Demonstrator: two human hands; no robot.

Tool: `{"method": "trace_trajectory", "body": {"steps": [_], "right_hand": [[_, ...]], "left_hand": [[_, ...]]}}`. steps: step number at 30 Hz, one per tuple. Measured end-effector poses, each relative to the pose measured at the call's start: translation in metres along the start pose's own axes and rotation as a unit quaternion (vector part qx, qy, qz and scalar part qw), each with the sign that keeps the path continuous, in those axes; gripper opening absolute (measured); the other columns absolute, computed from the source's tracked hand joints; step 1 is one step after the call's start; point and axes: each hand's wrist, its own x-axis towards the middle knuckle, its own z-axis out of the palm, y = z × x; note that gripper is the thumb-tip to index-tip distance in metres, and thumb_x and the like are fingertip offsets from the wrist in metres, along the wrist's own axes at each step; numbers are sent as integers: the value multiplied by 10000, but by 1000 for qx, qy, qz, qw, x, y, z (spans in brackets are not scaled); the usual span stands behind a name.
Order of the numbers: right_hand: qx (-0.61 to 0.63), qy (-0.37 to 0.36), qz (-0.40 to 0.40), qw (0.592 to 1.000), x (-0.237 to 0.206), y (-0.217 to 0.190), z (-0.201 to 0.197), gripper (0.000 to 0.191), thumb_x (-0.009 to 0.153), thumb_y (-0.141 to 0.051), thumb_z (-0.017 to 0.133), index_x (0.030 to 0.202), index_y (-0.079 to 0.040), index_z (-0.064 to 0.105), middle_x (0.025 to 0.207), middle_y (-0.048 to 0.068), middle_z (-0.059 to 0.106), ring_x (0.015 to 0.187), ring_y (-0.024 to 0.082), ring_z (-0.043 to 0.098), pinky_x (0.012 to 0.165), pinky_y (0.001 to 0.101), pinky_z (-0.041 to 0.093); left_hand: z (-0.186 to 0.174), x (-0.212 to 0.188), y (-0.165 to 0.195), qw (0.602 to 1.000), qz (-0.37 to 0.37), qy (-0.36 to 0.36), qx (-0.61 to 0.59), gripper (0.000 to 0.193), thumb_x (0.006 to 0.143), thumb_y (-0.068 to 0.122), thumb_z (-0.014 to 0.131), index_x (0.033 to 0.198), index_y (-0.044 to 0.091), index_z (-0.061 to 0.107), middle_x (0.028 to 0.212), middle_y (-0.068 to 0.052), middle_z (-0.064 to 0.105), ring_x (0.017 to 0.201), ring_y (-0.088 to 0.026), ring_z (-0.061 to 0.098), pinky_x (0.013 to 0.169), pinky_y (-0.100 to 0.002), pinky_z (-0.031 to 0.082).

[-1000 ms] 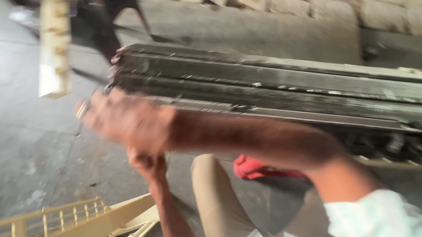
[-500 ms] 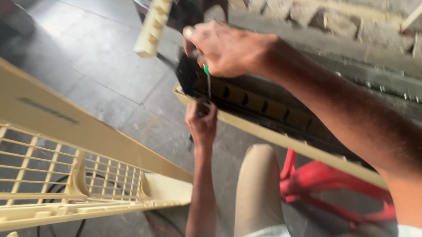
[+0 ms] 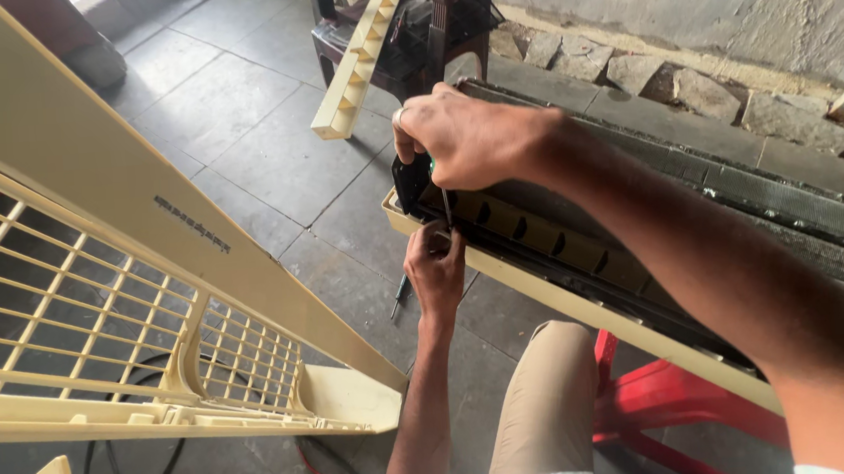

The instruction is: The person sits on the floor using a screwdriver to unscrew and remove panels from a split air conditioner indoor unit, detaching the cover and filter assembly, then repositions the unit and continues unscrewing and refitting its plastic housing parts.

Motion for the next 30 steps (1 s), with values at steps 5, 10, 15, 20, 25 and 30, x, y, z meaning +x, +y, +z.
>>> {"method": "trace_trajectory", "body": {"steps": [5,10,15,20,25,30], "right_hand": [[0,7,109,994,4,-10,5,501,1087,-374,550,1419,-27,409,1344,241,516,1253,401,543,1028,501,459],[33,54,-50,997,1,-5,-13,344,902,-247,622,1161,-21,622,1181,186,668,1152,342,644,966,473,511],[-25,-12,92,995,5,-5,1,566,1051,-369,560,1430,26,413,1184,246,643,1071,367,674,924,476,544],[-44,43,19,998,1,7,17,329,986,-220,572,1247,-20,567,1188,225,647,1082,364,666,904,478,546],[-11,32,-15,999,-12,8,13,251,926,-141,644,1147,-26,612,1224,195,613,1192,345,585,1019,454,473],[-50,116,29,992,-25,7,26,528,939,-116,597,1416,35,429,1213,238,596,1110,392,607,937,482,504]], "left_hand": [[-4,0,0,1000,5,-10,2,261,852,121,797,1059,-19,721,910,-127,711,758,-204,737,709,-325,586],[-6,1,4,1000,17,-17,4,242,846,113,788,1043,-17,735,903,-128,720,760,-202,745,709,-324,588],[-5,0,4,1000,-2,-16,-12,243,868,122,782,1058,-18,724,894,-128,720,753,-194,738,709,-322,591],[-1,-2,3,1000,10,-10,-1,267,861,132,800,1067,-19,721,871,-127,730,749,-195,739,700,-325,587],[2,-8,3,1000,-11,-19,-4,304,867,133,799,1119,-10,708,857,-129,744,755,-202,757,710,-321,589],[6,-11,-8,1000,12,-23,12,284,882,112,779,1133,-5,716,880,-135,766,781,-206,765,725,-325,587]]}}
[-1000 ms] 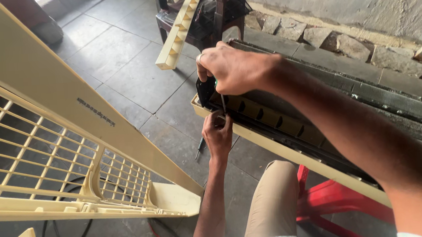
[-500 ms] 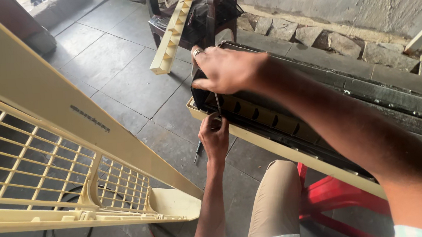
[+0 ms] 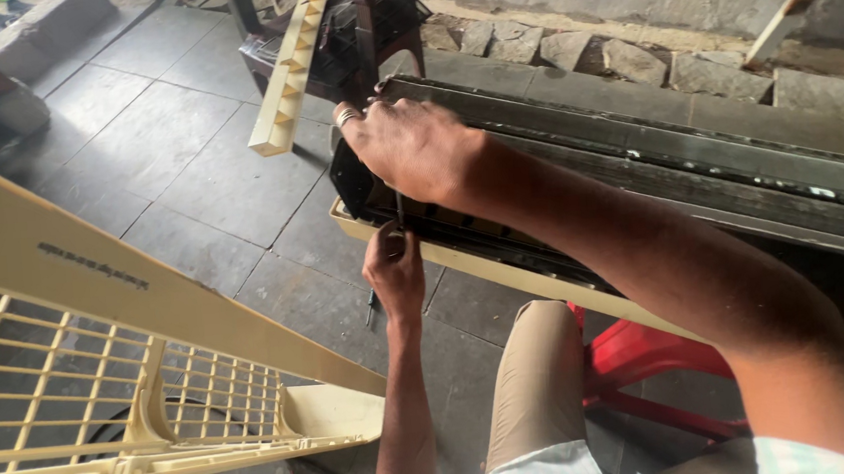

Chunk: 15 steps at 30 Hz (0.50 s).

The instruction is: The person sits on the floor using a screwdriver to unscrew and remove panels from a split air conditioner indoor unit, detaching the cover and filter assembly, then repositions the unit and continues unscrewing and refitting its plastic housing parts.

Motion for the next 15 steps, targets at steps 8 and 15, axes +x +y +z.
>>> {"method": "trace_trajectory", "body": {"steps": [8,15], "right_hand": [[33,161,-152,975,-50,39,4,580,694,109,736,1231,-53,590,1200,146,628,1119,331,610,976,432,519],[239,309,2,921,-239,62,-8,432,1001,-5,769,1355,-85,536,1331,90,623,1181,215,688,1021,317,584]], "left_hand": [[-2,12,6,975,169,-23,141,196,878,104,772,1034,1,716,884,-219,684,794,-422,641,698,-487,513],[27,-77,59,975,43,-108,-190,116,1078,71,680,1098,-31,629,1049,-95,675,959,-167,638,870,-300,534]]}}
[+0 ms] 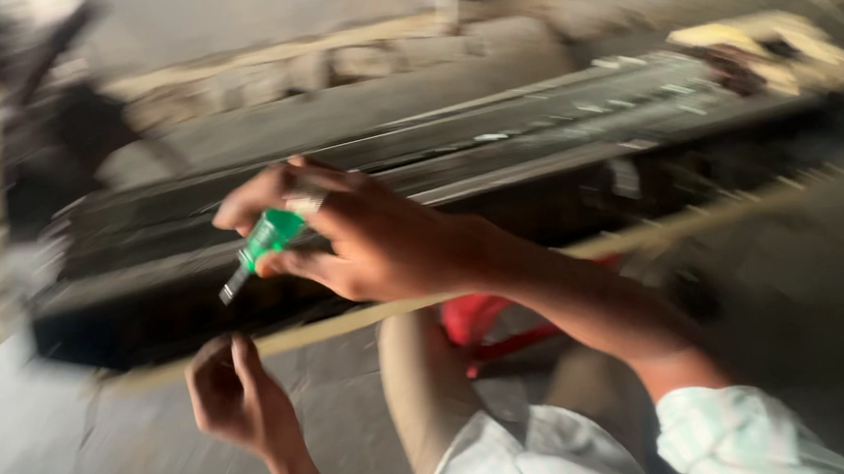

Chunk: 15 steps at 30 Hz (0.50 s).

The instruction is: The person sits on the floor using a screwdriver to unscrew and remove panels from a split air conditioner indoor unit, detaching the cover and filter assembly, then repositions the unit and continues unscrewing and refitting its plastic housing parts.

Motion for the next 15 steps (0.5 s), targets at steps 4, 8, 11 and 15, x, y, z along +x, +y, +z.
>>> {"method": "trace_trajectory", "body": {"steps": [4,8,11,15], "right_hand": [[135,157,135,969,-111,-32,-75,427,1113,28,641,1476,-74,441,1292,122,614,1234,228,669,1086,362,599],[74,326,207,919,-203,-62,-129,483,1102,43,538,1543,-65,374,1282,164,609,1134,275,712,1055,423,605],[-66,397,217,890,-256,-84,-175,477,1099,49,540,1537,-56,382,1229,161,618,1018,266,727,931,392,623],[-171,453,149,862,-298,-70,-256,388,1160,-35,530,1517,-80,384,1142,89,582,945,217,708,881,368,634]], "left_hand": [[75,-80,1,864,-321,-206,-329,154,1022,114,574,1042,-24,640,941,-148,691,833,-217,665,770,-328,534],[153,-172,9,659,-583,-339,-333,213,927,185,579,1031,5,627,843,-138,676,773,-249,641,732,-364,517],[198,-214,26,579,-640,-417,-283,176,887,110,590,1027,15,640,852,-99,659,787,-226,619,746,-344,487],[270,-239,60,529,-634,-487,-284,199,920,110,586,1051,0,687,870,-72,658,770,-188,600,711,-316,479]]}}
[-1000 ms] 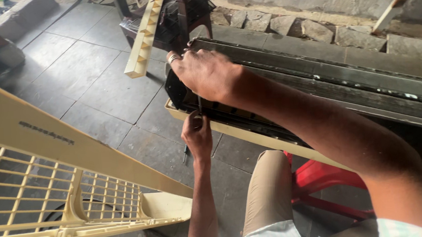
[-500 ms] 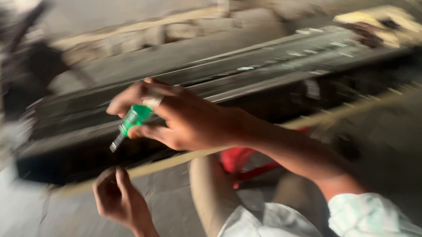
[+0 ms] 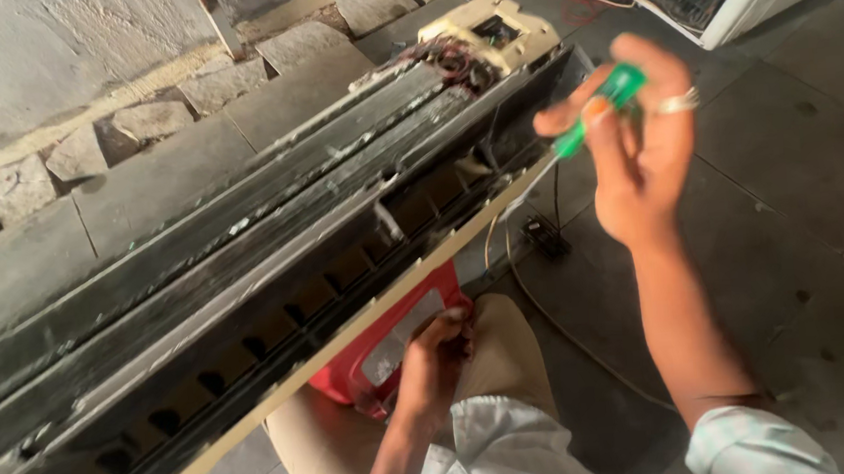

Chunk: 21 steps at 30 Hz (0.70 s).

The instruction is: The person sits on the floor using a screwdriver to unscrew and remove panels from a split air conditioner indoor unit, detaching the cover and filter assembly, then repositions the unit and continues unscrewing and refitting its plastic housing parts.

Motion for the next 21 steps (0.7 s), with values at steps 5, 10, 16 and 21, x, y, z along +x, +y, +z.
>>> {"method": "trace_trajectory", "body": {"steps": [5,10,16,21], "right_hand": [[63,36,0,997,51,61,-32,275,1240,-60,578,1452,-88,405,1022,60,532,748,117,519,643,263,456],[120,18,15,992,55,97,-30,249,1207,-108,566,1407,-102,417,1034,50,526,745,94,467,657,253,445],[133,-4,27,991,43,111,-23,236,1201,-104,537,1400,-101,410,1042,51,525,795,101,489,703,258,449],[125,-11,20,992,40,114,-19,238,1210,-105,530,1413,-106,405,1042,48,524,808,97,486,710,255,446]], "left_hand": [[81,59,20,819,254,30,513,235,959,166,641,1149,51,716,774,-114,664,645,-199,606,602,-319,473],[132,112,37,564,420,102,704,271,974,176,652,1225,115,734,862,-143,710,761,-307,671,612,-418,532],[134,119,39,409,477,78,774,277,879,224,725,1130,106,718,987,-105,649,947,-314,595,813,-457,483],[130,121,47,415,485,62,767,322,871,245,740,1167,117,728,1045,-126,609,965,-311,564,808,-437,453]]}}
